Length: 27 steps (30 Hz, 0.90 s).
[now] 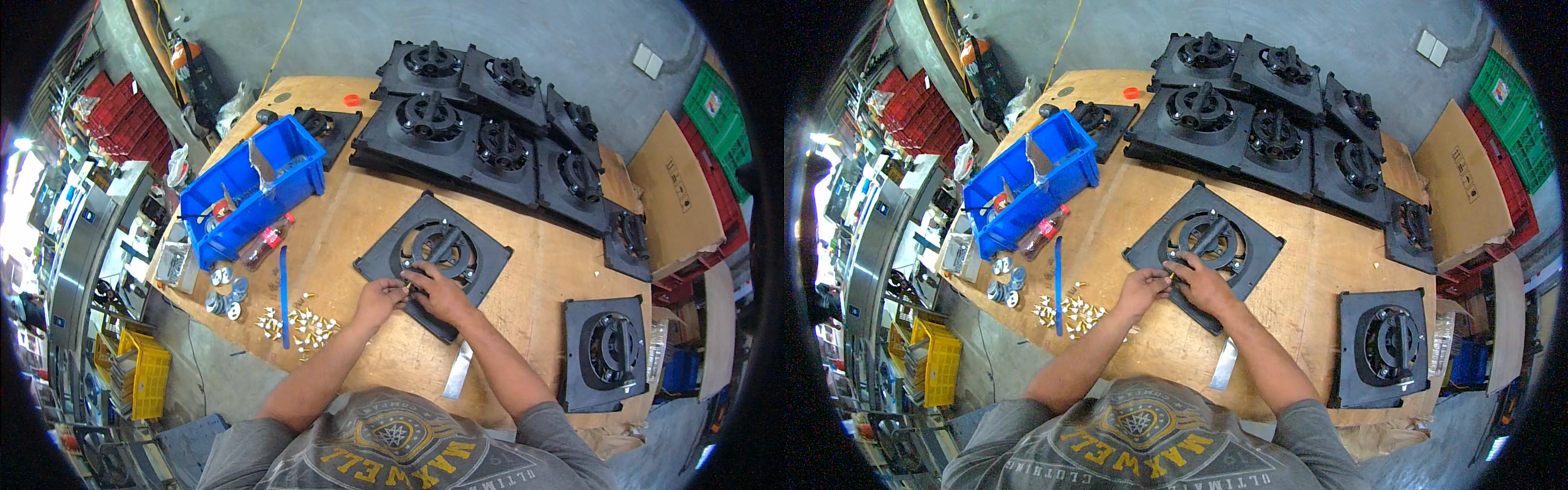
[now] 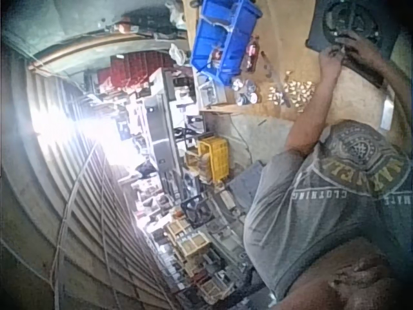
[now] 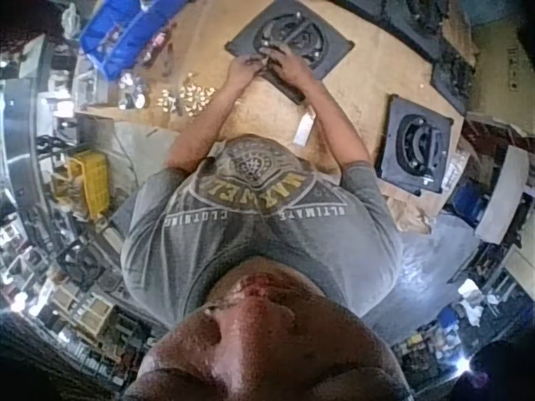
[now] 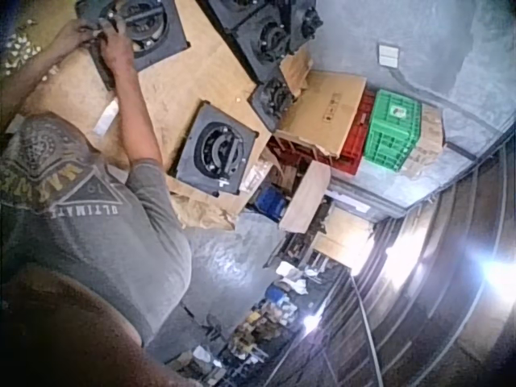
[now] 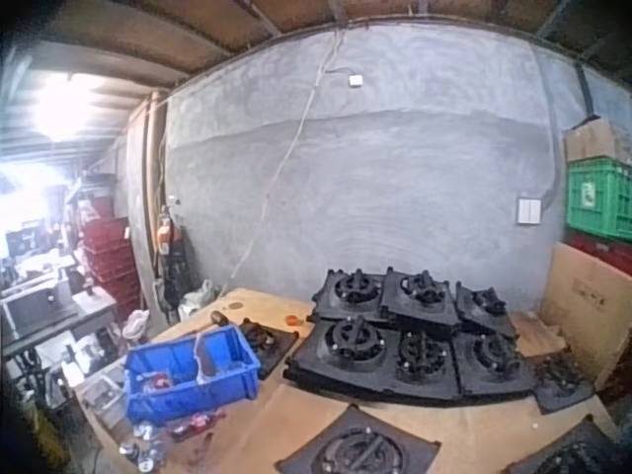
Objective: The person assembles small white and gold components into black square frames on a workbench. They pick up parts, insert them into the frames, and occasionally adjust the placement. The task is performed one unit at a time.
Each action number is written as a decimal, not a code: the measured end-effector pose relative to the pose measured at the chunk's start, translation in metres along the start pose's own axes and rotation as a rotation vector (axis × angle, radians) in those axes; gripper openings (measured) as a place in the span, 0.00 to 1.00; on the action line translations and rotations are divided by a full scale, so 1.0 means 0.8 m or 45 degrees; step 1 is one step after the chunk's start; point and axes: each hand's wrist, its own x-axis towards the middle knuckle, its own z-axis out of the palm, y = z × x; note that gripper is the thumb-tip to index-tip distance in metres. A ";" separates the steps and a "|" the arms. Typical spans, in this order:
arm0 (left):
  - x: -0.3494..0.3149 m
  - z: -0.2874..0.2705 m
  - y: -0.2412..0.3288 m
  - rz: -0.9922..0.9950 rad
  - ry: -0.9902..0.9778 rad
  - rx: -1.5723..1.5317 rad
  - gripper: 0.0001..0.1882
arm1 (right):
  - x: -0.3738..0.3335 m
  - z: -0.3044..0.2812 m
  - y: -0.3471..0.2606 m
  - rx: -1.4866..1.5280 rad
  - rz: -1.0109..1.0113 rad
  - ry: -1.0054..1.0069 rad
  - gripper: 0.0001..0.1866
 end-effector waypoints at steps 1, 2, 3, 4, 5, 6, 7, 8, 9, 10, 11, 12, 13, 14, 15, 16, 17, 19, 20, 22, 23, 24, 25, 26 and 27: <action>0.001 -0.001 0.001 -0.062 -0.009 -0.089 0.13 | 0.000 -0.002 -0.002 0.002 0.010 -0.013 0.28; 0.004 -0.005 -0.001 -0.111 -0.040 -0.184 0.13 | 0.001 -0.004 -0.002 0.003 0.020 -0.026 0.28; 0.007 -0.009 -0.005 -0.159 -0.071 -0.279 0.13 | 0.002 -0.005 -0.003 -0.007 0.015 -0.026 0.28; 0.007 -0.011 -0.006 -0.211 -0.101 -0.371 0.13 | 0.002 -0.003 -0.003 -0.014 0.013 -0.024 0.28; 0.007 -0.012 -0.007 -0.197 -0.066 -0.334 0.12 | 0.003 -0.001 -0.003 -0.020 0.010 -0.023 0.28; 0.007 -0.011 -0.008 -0.182 -0.031 -0.297 0.10 | 0.004 0.000 -0.003 -0.016 -0.015 -0.018 0.28; 0.006 -0.009 -0.008 -0.171 0.000 -0.258 0.09 | 0.004 0.000 -0.002 -0.012 -0.034 -0.010 0.28; -0.004 0.002 0.002 0.046 0.090 0.146 0.08 | 0.005 0.001 0.000 -0.007 -0.051 -0.001 0.28; -0.016 0.016 0.010 0.267 0.176 0.549 0.07 | 0.004 0.003 0.004 -0.001 -0.060 0.021 0.28; -0.026 0.023 0.016 0.493 0.265 0.949 0.06 | 0.004 0.005 0.007 0.005 -0.074 0.041 0.27; -0.027 0.021 0.014 0.665 0.253 1.112 0.06 | 0.003 0.007 0.010 0.010 -0.088 0.061 0.27; -0.027 0.018 0.010 0.838 0.238 1.272 0.06 | 0.002 0.010 0.011 0.008 -0.078 0.069 0.27; -0.028 0.018 0.010 1.014 0.224 1.428 0.06 | 0.002 0.013 0.011 0.003 -0.071 0.075 0.27; -0.028 0.019 0.011 1.050 0.224 1.406 0.06 | 0.002 0.015 0.011 -0.001 -0.063 0.080 0.27; -0.028 0.020 0.011 1.087 0.223 1.384 0.07 | 0.003 0.017 0.012 0.004 -0.071 0.090 0.27; -0.028 0.022 0.011 1.121 0.221 1.361 0.08 | 0.004 0.017 0.012 0.011 -0.077 0.098 0.27; -0.027 0.022 0.010 1.125 0.219 1.303 0.09 | 0.004 0.017 0.012 0.017 -0.083 0.105 0.27; -0.021 0.018 0.002 1.133 0.218 1.188 0.09 | 0.003 0.017 0.013 0.042 -0.056 0.081 0.27; -0.018 0.016 -0.005 0.978 0.242 1.033 0.10 | 0.003 0.018 0.012 0.056 -0.045 0.068 0.27; -0.016 0.019 -0.010 0.665 0.286 0.724 0.11 | 0.003 0.016 0.011 0.034 -0.033 0.073 0.26; -0.018 0.022 -0.008 0.615 0.294 0.698 0.11 | 0.003 0.016 0.010 0.025 -0.026 0.075 0.26; -0.021 0.024 -0.006 0.565 0.302 0.673 0.12 | 0.003 0.017 0.011 0.034 -0.021 0.074 0.25; -0.024 0.027 -0.002 0.517 0.311 0.645 0.12 | 0.003 0.017 0.011 0.040 -0.018 0.071 0.25; -0.023 0.027 -0.005 0.502 0.310 0.581 0.12 | 0.003 0.017 0.011 0.046 -0.015 0.069 0.24; -0.022 0.027 -0.009 0.487 0.309 0.518 0.12 | 0.003 0.017 0.011 0.053 -0.030 0.085 0.24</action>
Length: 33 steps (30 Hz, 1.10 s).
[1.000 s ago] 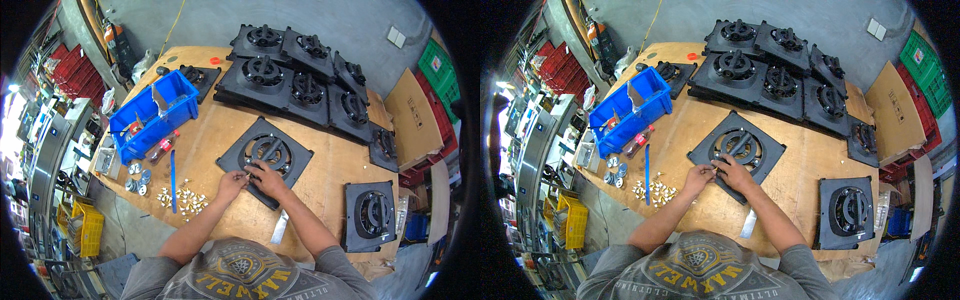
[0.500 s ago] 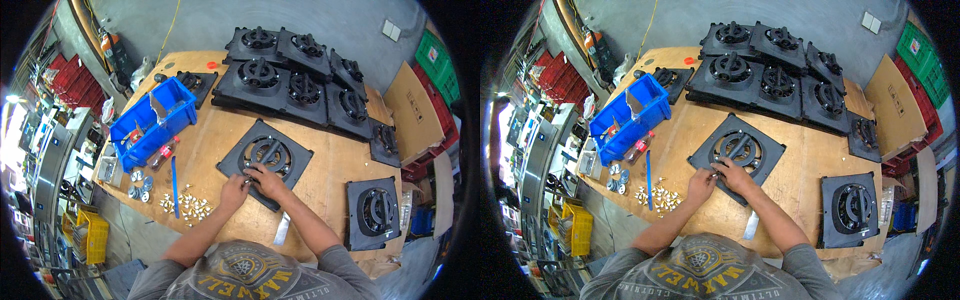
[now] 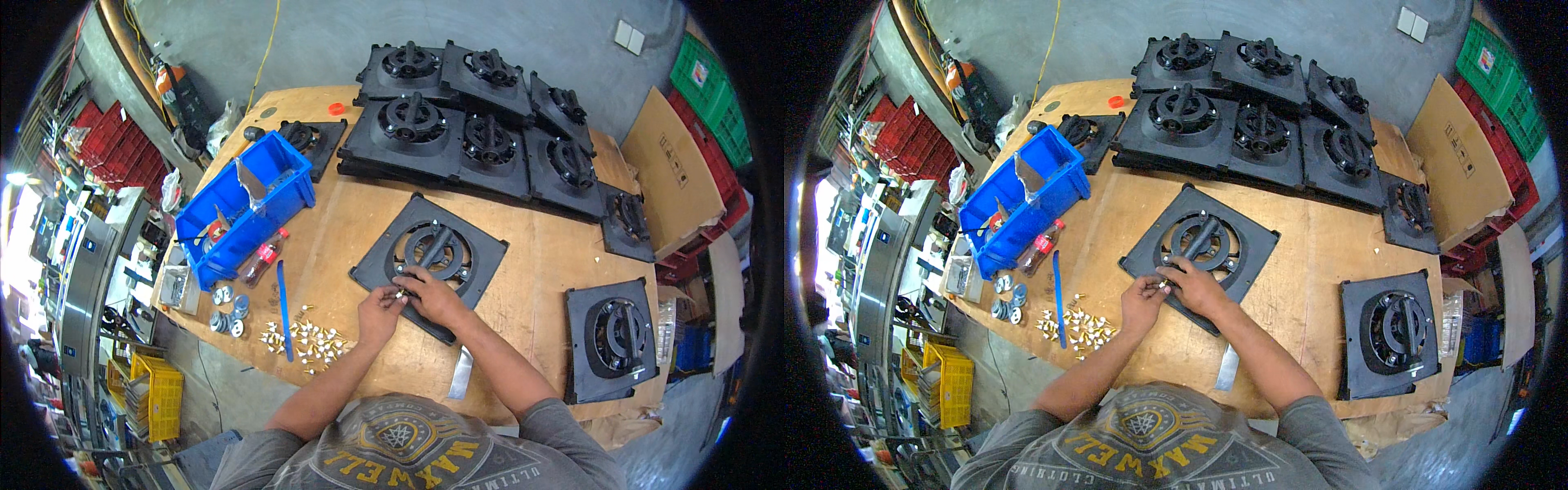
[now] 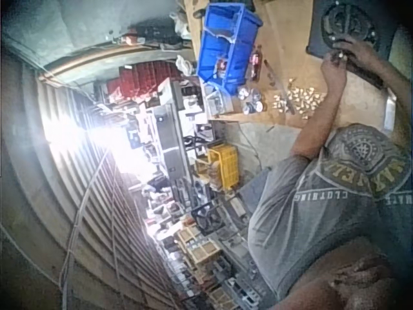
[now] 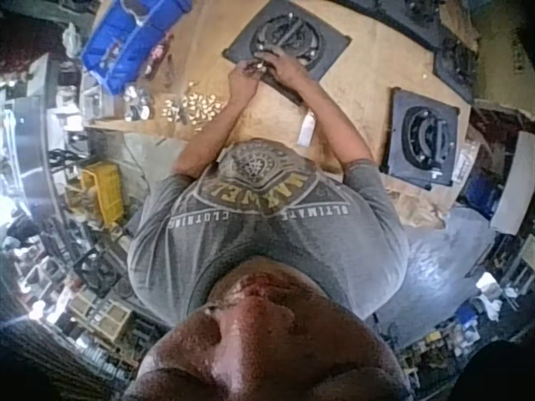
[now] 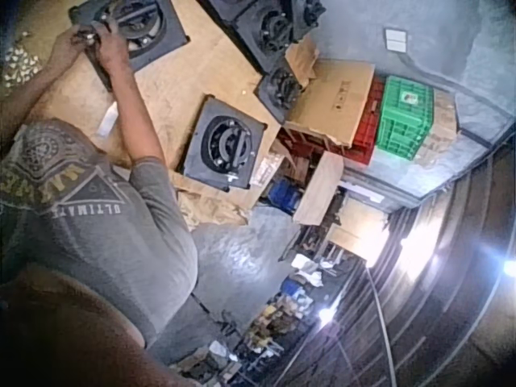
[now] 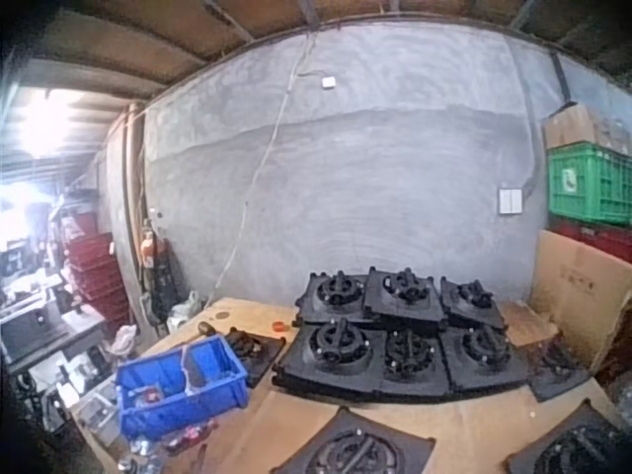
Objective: The person assembles small white and gold components into black square frames on a workbench. They pick up parts, insert them into the frames, and occasionally adjust the placement. The task is performed one unit at a time.
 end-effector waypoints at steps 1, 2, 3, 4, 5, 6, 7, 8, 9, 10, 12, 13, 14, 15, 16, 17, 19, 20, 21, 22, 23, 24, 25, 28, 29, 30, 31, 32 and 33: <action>0.000 0.002 -0.006 -0.023 0.008 -0.063 0.12 | 0.000 0.000 0.000 0.005 -0.017 0.015 0.24; 0.002 0.003 -0.013 -0.056 0.008 -0.098 0.12 | 0.000 -0.001 0.000 0.010 -0.034 0.029 0.24; 0.004 0.005 -0.020 -0.089 0.008 -0.132 0.11 | 0.001 -0.001 0.000 0.010 -0.031 0.025 0.24; 0.004 0.006 -0.018 -0.122 0.005 -0.166 0.11 | 0.001 -0.002 0.000 0.011 -0.026 0.022 0.23; 0.003 0.007 -0.016 -0.179 0.004 -0.247 0.11 | 0.001 -0.002 0.000 0.012 -0.021 0.019 0.23; 0.002 0.010 -0.015 -0.236 0.003 -0.327 0.11 | 0.001 -0.003 0.000 0.006 -0.002 0.001 0.24; 0.001 0.011 -0.008 -0.291 0.005 -0.408 0.11 | 0.001 -0.006 -0.004 0.002 0.015 -0.017 0.24; 0.000 0.012 -0.002 -0.374 0.012 -0.506 0.10 | 0.001 -0.008 -0.007 -0.003 0.033 -0.036 0.24; -0.001 0.014 0.005 -0.457 0.020 -0.605 0.09 | 0.001 -0.010 -0.008 -0.001 0.038 -0.041 0.24; -0.002 0.014 0.008 -0.539 0.026 -0.703 0.08 | 0.001 -0.011 -0.009 0.001 0.043 -0.046 0.24; 0.000 0.011 0.008 -0.667 0.016 -0.861 0.07 | 0.001 -0.010 -0.008 0.010 0.037 -0.042 0.25; 0.001 0.009 0.009 -0.732 0.010 -0.938 0.07 | 0.001 -0.009 -0.005 0.016 0.026 -0.033 0.25; 0.003 0.008 0.010 -0.775 -0.001 -0.983 0.06 | 0.001 -0.007 -0.003 0.022 0.015 -0.023 0.25; 0.004 0.006 0.011 -0.819 -0.012 -1.028 0.06 | 0.000 -0.005 -0.002 0.015 0.012 -0.013 0.25; 0.006 0.003 0.011 -0.863 -0.022 -1.072 0.06 | 0.001 -0.004 -0.001 0.007 0.007 -0.003 0.25; 0.007 0.001 0.009 -0.873 -0.041 -1.077 0.06 | 0.001 -0.003 -0.001 -0.001 0.002 0.007 0.25; 0.009 -0.001 0.006 -0.895 -0.080 -1.085 0.06 | 0.000 -0.002 0.001 0.011 -0.005 0.010 0.24; 0.009 0.000 0.007 -0.824 -0.074 -0.992 0.06 | 0.000 -0.001 0.001 0.017 -0.009 0.011 0.24; 0.008 0.001 0.008 -0.752 -0.067 -0.899 0.06 | -0.001 -0.001 0.002 0.021 -0.001 0.008 0.24; 0.007 0.002 0.010 -0.680 -0.060 -0.806 0.06 | 0.000 -0.002 0.001 0.024 0.006 0.003 0.24; 0.007 0.003 0.004 -0.489 -0.064 -0.628 0.06 | 0.000 -0.002 0.000 0.028 0.013 -0.001 0.24; 0.007 0.004 -0.008 -0.299 -0.068 -0.449 0.06 | 0.000 -0.003 -0.001 0.028 0.007 -0.004 0.24; 0.007 0.005 -0.009 -0.109 -0.073 -0.271 0.06 | 0.001 -0.005 -0.002 0.026 0.003 -0.006 0.24; 0.009 -0.009 -0.010 0.523 -0.068 0.611 0.06 | 0.000 -0.005 0.000 0.026 -0.025 0.010 0.25; 0.008 -0.012 -0.005 0.568 -0.075 0.677 0.07 | -0.001 -0.005 0.001 0.025 -0.037 0.020 0.26; 0.007 -0.014 -0.001 0.612 -0.082 0.742 0.07 | -0.002 -0.005 0.002 0.019 -0.027 0.011 0.26; 0.006 -0.015 0.002 0.655 -0.085 0.808 0.08 | -0.001 -0.005 0.000 0.014 -0.021 -0.002 0.26; 0.006 -0.015 0.002 0.666 -0.083 0.800 0.08 | -0.001 -0.006 -0.001 0.009 -0.015 -0.014 0.27; 0.007 -0.015 0.003 0.677 -0.082 0.792 0.09 | -0.002 -0.007 -0.002 0.008 -0.013 -0.021 0.26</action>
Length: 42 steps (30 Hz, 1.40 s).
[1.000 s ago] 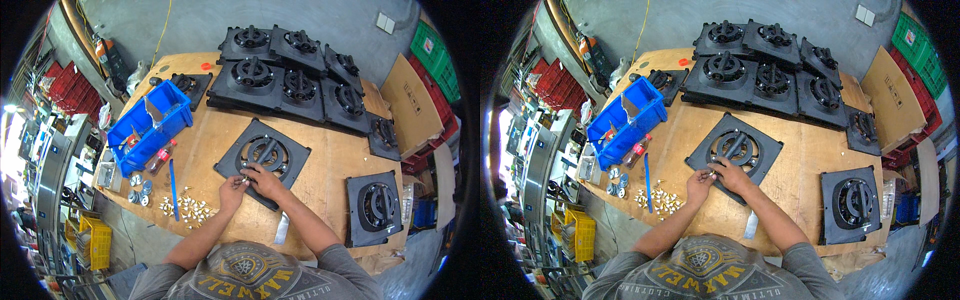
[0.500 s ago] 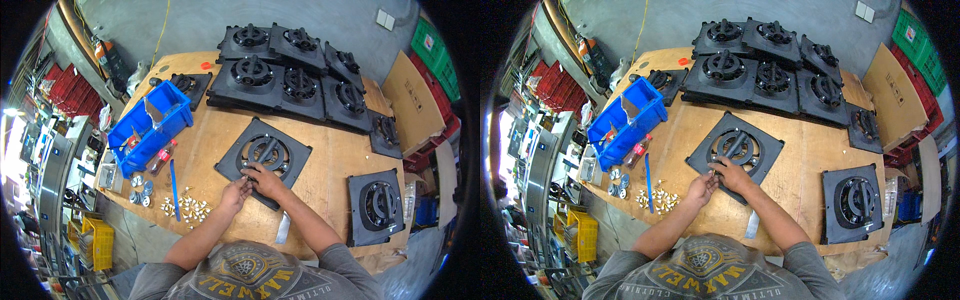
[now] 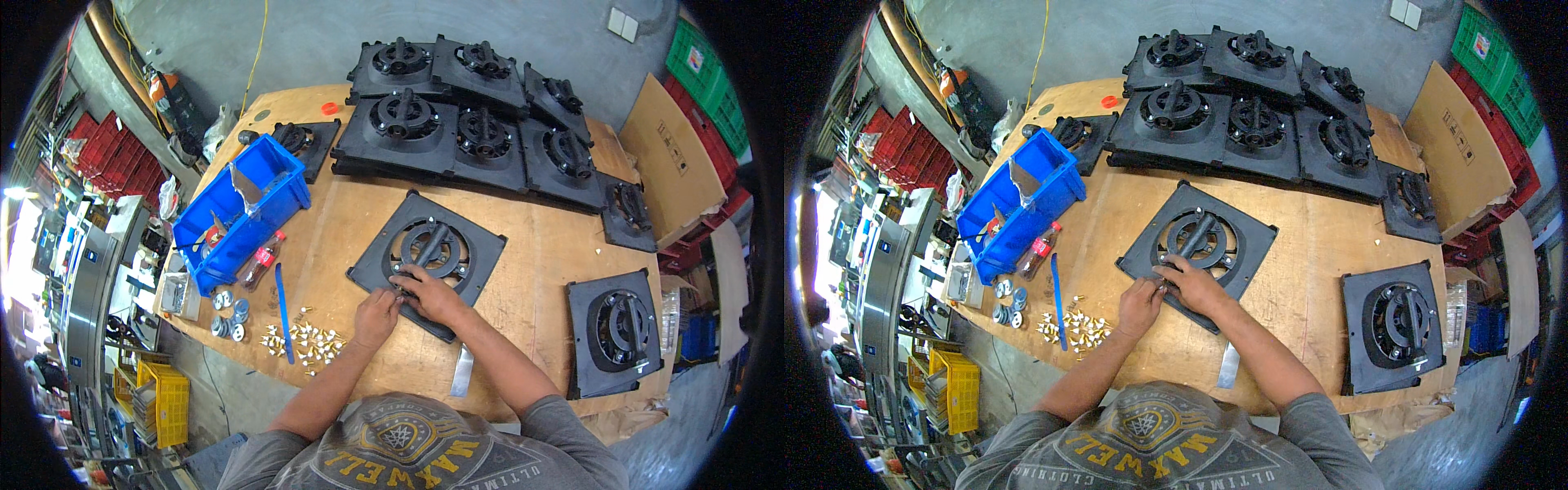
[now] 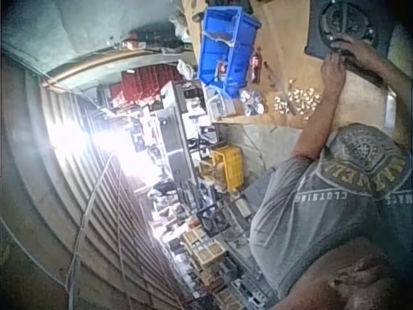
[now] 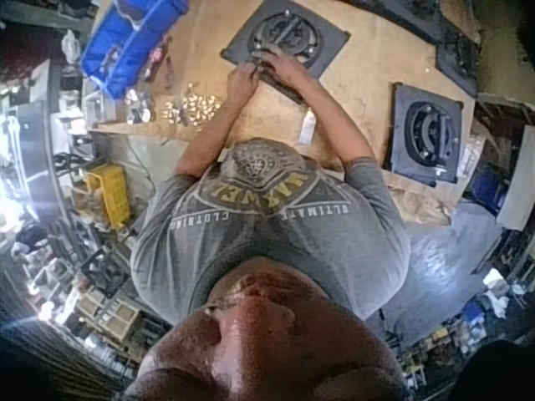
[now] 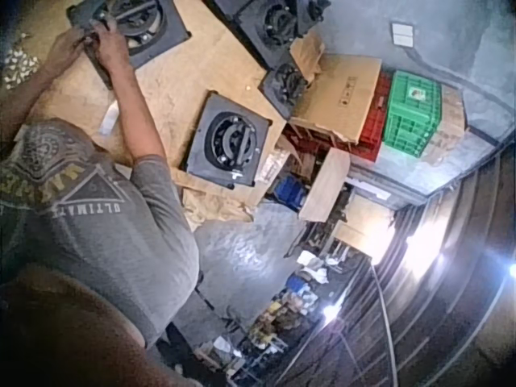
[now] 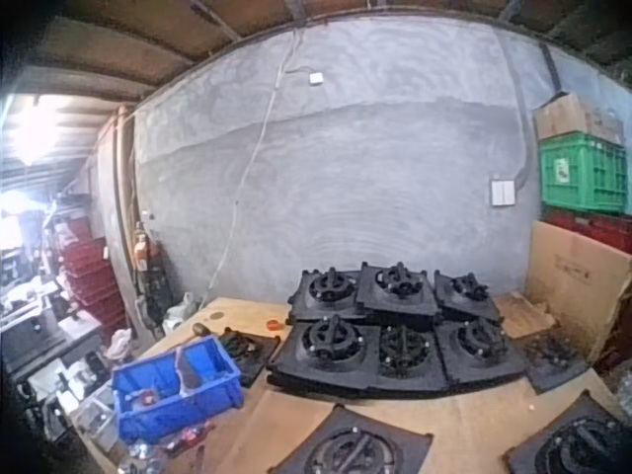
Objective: The person assembles small white and gold components into black square frames on a workbench. They pick up parts, insert them into the frames, and occasionally adjust the placement. The task is performed one unit at a time.
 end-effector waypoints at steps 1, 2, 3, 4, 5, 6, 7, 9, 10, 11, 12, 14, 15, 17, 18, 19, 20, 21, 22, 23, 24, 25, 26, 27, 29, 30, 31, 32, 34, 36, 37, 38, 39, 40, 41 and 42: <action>0.001 0.000 0.000 0.010 0.008 -0.006 0.09 | 0.000 -0.001 0.000 -0.001 0.001 -0.007 0.26; 0.001 0.003 0.002 -0.154 0.017 -0.186 0.10 | 0.000 -0.002 -0.001 -0.002 0.002 -0.014 0.26; 0.000 0.007 0.007 -0.317 0.025 -0.366 0.11 | 0.001 -0.002 -0.001 0.000 0.008 -0.023 0.26; -0.002 0.010 0.009 -0.482 0.033 -0.547 0.13 | 0.001 -0.002 -0.002 0.003 0.013 -0.032 0.27; -0.004 0.015 0.004 -0.540 0.022 -0.620 0.14 | 0.002 -0.002 -0.003 0.006 0.019 -0.041 0.27; -0.006 0.021 -0.006 -0.599 0.010 -0.693 0.15 | 0.002 -0.002 -0.003 0.000 0.018 -0.040 0.27; -0.004 0.022 -0.008 -0.658 -0.004 -0.767 0.16 | 0.002 -0.001 -0.003 -0.006 0.020 -0.038 0.27; -0.006 0.018 -0.012 -0.740 -0.120 -0.835 0.17 | 0.001 -0.002 -0.002 -0.008 0.020 -0.031 0.28; -0.004 0.012 -0.008 -0.781 -0.179 -0.868 0.17 | 0.001 -0.002 -0.003 -0.004 0.019 -0.025 0.28; -0.002 0.006 -0.002 -0.901 -0.221 -0.993 0.16 | 0.001 -0.002 -0.003 0.000 0.018 -0.018 0.28; -0.001 0.001 0.003 -1.022 -0.264 -1.119 0.16 | 0.000 -0.002 -0.002 -0.003 0.013 -0.014 0.27; 0.004 -0.008 0.006 -1.263 -0.363 -1.381 0.17 | -0.001 -0.001 -0.001 -0.007 0.000 -0.006 0.27; 0.007 -0.013 0.003 -1.383 -0.422 -1.518 0.19 | -0.001 0.000 -0.001 -0.005 0.012 -0.010 0.26; 0.007 -0.016 -0.005 -1.502 -0.515 -1.702 0.22 | 0.000 -0.001 -0.003 -0.007 0.035 -0.021 0.26; 0.006 -0.014 -0.012 -1.502 -0.549 -1.746 0.23 | 0.000 0.000 -0.003 -0.002 0.023 -0.014 0.26; 0.005 -0.010 -0.017 -1.500 -0.584 -1.791 0.25 | 0.001 0.001 -0.002 0.001 0.011 -0.007 0.27; 0.004 -0.006 -0.021 -1.495 -0.577 -1.784 0.24 | 0.001 0.002 -0.001 0.004 -0.001 -0.001 0.27; 0.003 0.000 -0.025 -1.490 -0.570 -1.777 0.23 | 0.001 0.003 0.000 0.005 0.001 0.001 0.27; 0.005 0.000 -0.022 -1.487 -0.565 -1.768 0.23 | 0.000 0.004 0.000 0.007 0.005 0.003 0.27; 0.006 0.001 -0.019 -1.444 -0.512 -1.698 0.22 | 0.001 0.004 0.001 0.010 0.009 0.006 0.27; 0.005 0.003 -0.015 -1.401 -0.459 -1.628 0.22 | 0.001 0.004 0.002 0.010 0.012 0.004 0.27; 0.005 0.002 -0.010 -1.359 -0.406 -1.557 0.21 | 0.000 0.004 0.001 0.013 0.015 0.001 0.27; 0.005 0.002 -0.008 -1.328 -0.381 -1.513 0.19 | 0.000 0.003 0.000 0.015 0.018 -0.002 0.27; 0.006 0.001 -0.007 -1.297 -0.355 -1.468 0.18 | 0.000 0.003 0.000 0.018 0.026 -0.006 0.27; 0.003 0.004 -0.009 -1.113 -0.291 -1.261 0.15 | 0.000 0.003 -0.002 0.025 0.037 -0.016 0.26; 0.001 0.010 -0.013 -0.960 -0.254 -1.097 0.14 | 0.000 0.004 -0.001 0.021 0.024 -0.008 0.26; 0.002 0.011 -0.011 -0.805 -0.220 -0.934 0.13 | 0.000 0.005 0.000 0.015 0.013 0.004 0.26; 0.001 0.011 -0.008 -0.709 -0.174 -0.787 0.13 | 0.000 0.005 0.002 0.008 0.002 0.016 0.26; -0.001 0.010 -0.003 -0.516 -0.077 -0.493 0.12 | 0.000 0.006 0.001 -0.003 0.010 0.017 0.25; -0.004 0.015 -0.011 -0.748 -0.129 -0.744 0.13 | 0.002 0.004 -0.002 0.001 0.022 0.004 0.25; -0.005 0.016 -0.015 -0.864 -0.155 -0.871 0.13 | 0.002 0.002 -0.006 0.013 0.030 -0.013 0.25; 0.003 0.006 -0.005 -1.080 -0.259 -1.071 0.13 | 0.001 0.001 -0.005 0.030 0.049 -0.025 0.25; 0.013 -0.006 0.003 -1.297 -0.366 -1.270 0.13 | -0.001 0.001 -0.002 0.019 0.052 -0.017 0.25; 0.019 -0.017 0.009 -1.510 -0.463 -1.468 0.13 | 0.000 0.001 -0.002 0.006 0.043 -0.012 0.25; 0.017 -0.015 0.003 -1.448 -0.461 -1.486 0.13 | 0.000 0.002 -0.002 -0.007 0.034 -0.006 0.25; 0.013 -0.007 -0.007 -1.386 -0.459 -1.502 0.14 | 0.000 0.002 -0.002 -0.009 0.020 -0.003 0.26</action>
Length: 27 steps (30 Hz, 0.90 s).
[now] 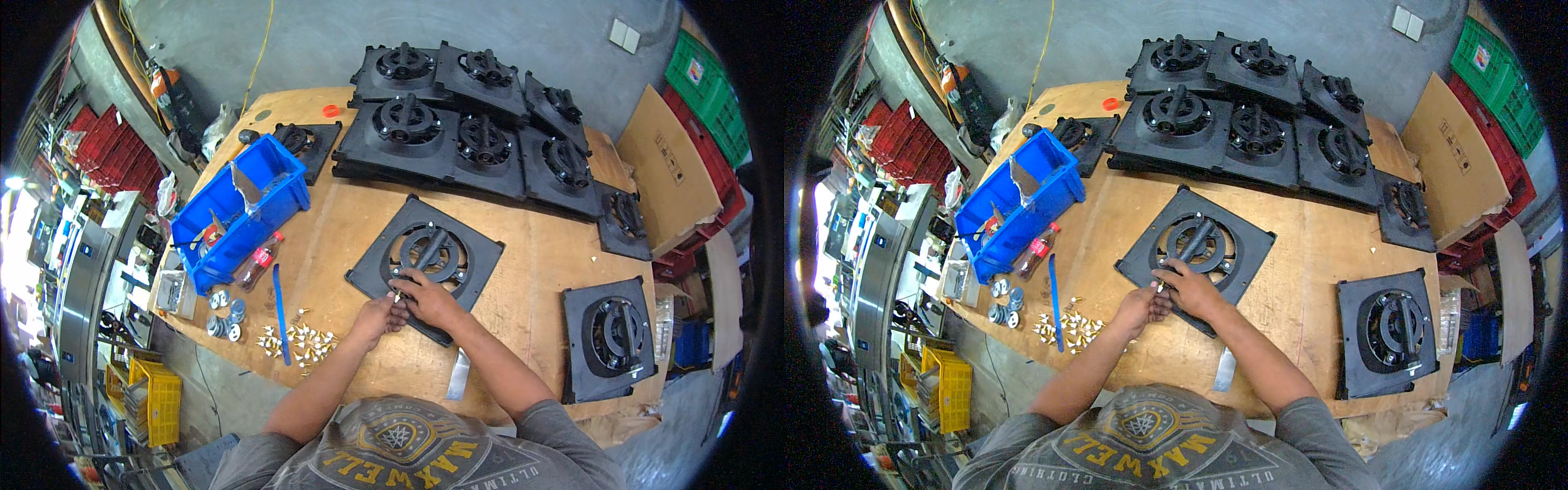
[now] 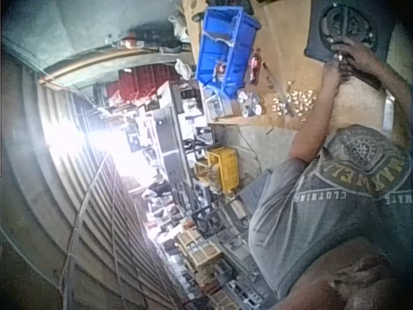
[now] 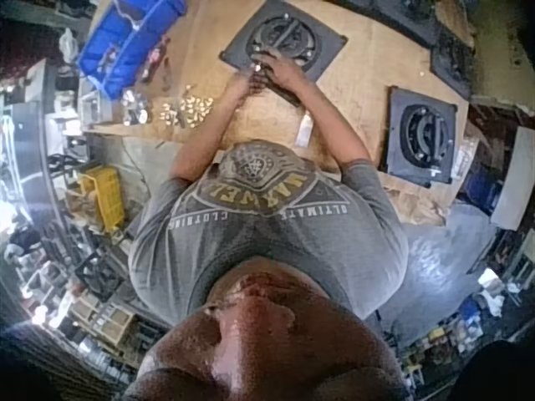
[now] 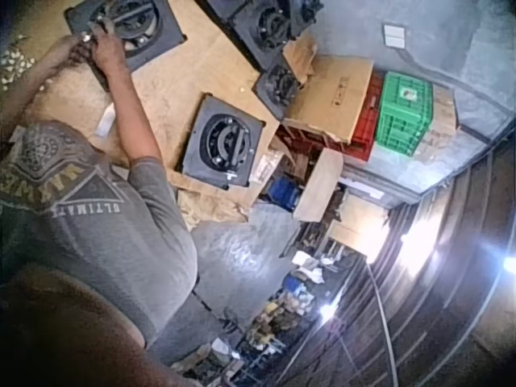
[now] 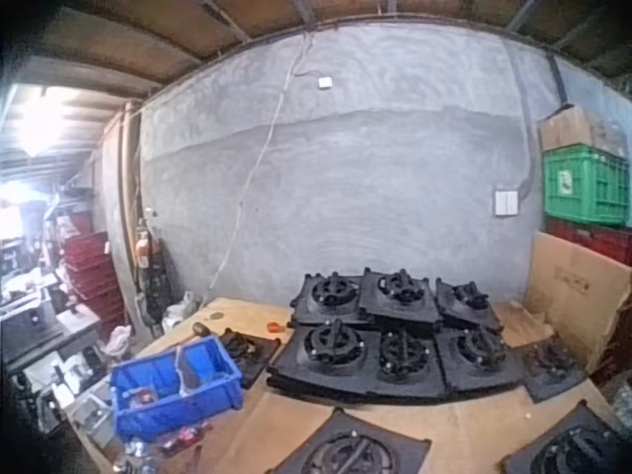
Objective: The person assembles small white and gold components into black square frames on a workbench. They pick up parts, insert them into the frames, and occasionally adjust the placement. The task is performed one unit at a time.
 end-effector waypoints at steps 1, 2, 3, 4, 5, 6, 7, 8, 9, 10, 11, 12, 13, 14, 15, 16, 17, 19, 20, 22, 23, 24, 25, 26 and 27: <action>0.001 -0.001 -0.002 0.045 -0.034 0.007 0.14 | 0.000 -0.001 -0.001 -0.002 -0.010 0.001 0.26; 0.003 -0.002 -0.005 0.135 0.022 0.134 0.13 | 0.000 -0.002 -0.002 -0.003 -0.019 0.003 0.26; 0.004 -0.002 -0.008 0.224 0.078 0.262 0.13 | 0.000 -0.001 -0.002 -0.004 -0.023 -0.004 0.27; 0.004 0.003 -0.008 0.312 0.131 0.391 0.13 | 0.000 -0.001 0.000 -0.007 -0.022 -0.009 0.27; 0.002 0.007 -0.010 0.495 0.241 0.623 0.12 | -0.001 -0.001 0.001 -0.009 -0.021 -0.014 0.27; -0.001 0.012 -0.014 0.678 0.351 0.853 0.12 | -0.002 0.001 0.003 -0.014 -0.030 -0.005 0.27; -0.005 0.015 -0.016 0.865 0.466 1.082 0.12 | -0.001 0.000 0.003 -0.021 -0.043 0.003 0.27; 0.000 0.011 -0.021 0.827 0.455 1.056 0.12 | -0.001 0.000 0.004 -0.028 -0.056 0.012 0.28; 0.009 0.006 -0.029 0.789 0.443 1.030 0.12 | -0.001 0.000 0.004 -0.028 -0.048 -0.002 0.28; 0.007 0.009 -0.025 0.751 0.428 1.004 0.12 | -0.001 -0.001 0.003 -0.029 -0.037 -0.015 0.28; 0.006 0.010 -0.019 0.504 0.310 0.699 0.12 | -0.001 -0.003 0.002 -0.031 -0.024 -0.027 0.28; 0.006 0.010 -0.011 0.256 0.191 0.395 0.13 | -0.001 -0.007 0.003 -0.049 -0.008 -0.072 0.29; 0.000 0.009 -0.003 0.012 0.083 0.088 0.13 | 0.003 -0.014 -0.003 -0.063 -0.002 -0.121 0.29; 0.002 0.005 -0.003 0.006 0.020 0.035 0.13 | 0.009 -0.023 -0.008 -0.078 0.007 -0.169 0.29; 0.006 0.000 -0.005 0.000 -0.042 -0.018 0.13 | 0.018 -0.031 -0.012 -0.112 0.017 -0.256 0.29; 0.010 -0.004 -0.008 -0.007 -0.104 -0.072 0.14 | 0.029 -0.040 -0.016 -0.145 0.029 -0.345 0.30; 0.013 -0.005 -0.011 0.076 -0.062 0.030 0.15 | 0.036 -0.047 -0.019 -0.180 0.044 -0.434 0.30; 0.018 -0.005 -0.018 0.242 0.030 0.226 0.17 | 0.045 -0.052 -0.023 -0.246 0.046 -0.519 0.29; 0.019 -0.004 -0.021 0.390 0.110 0.416 0.17 | 0.049 -0.052 -0.024 -0.279 0.042 -0.565 0.29; 0.021 0.000 -0.029 0.677 0.277 0.784 0.16 | 0.053 -0.052 -0.022 -0.274 0.019 -0.572 0.30; 0.020 -0.001 -0.032 0.668 0.283 0.802 0.17 | 0.055 -0.053 -0.022 -0.274 0.006 -0.582 0.30; 0.021 -0.002 -0.033 0.658 0.290 0.819 0.17 | 0.056 -0.053 -0.024 -0.252 0.040 -0.610 0.31; 0.022 0.000 -0.034 0.650 0.289 0.835 0.17 | 0.054 -0.052 -0.021 -0.256 0.047 -0.625 0.31; 0.014 0.004 -0.025 0.480 0.203 0.587 0.19 | 0.056 -0.051 -0.017 -0.259 0.044 -0.638 0.32; 0.006 0.006 -0.017 0.313 0.114 0.339 0.21 | 0.057 -0.051 -0.013 -0.262 0.041 -0.651 0.33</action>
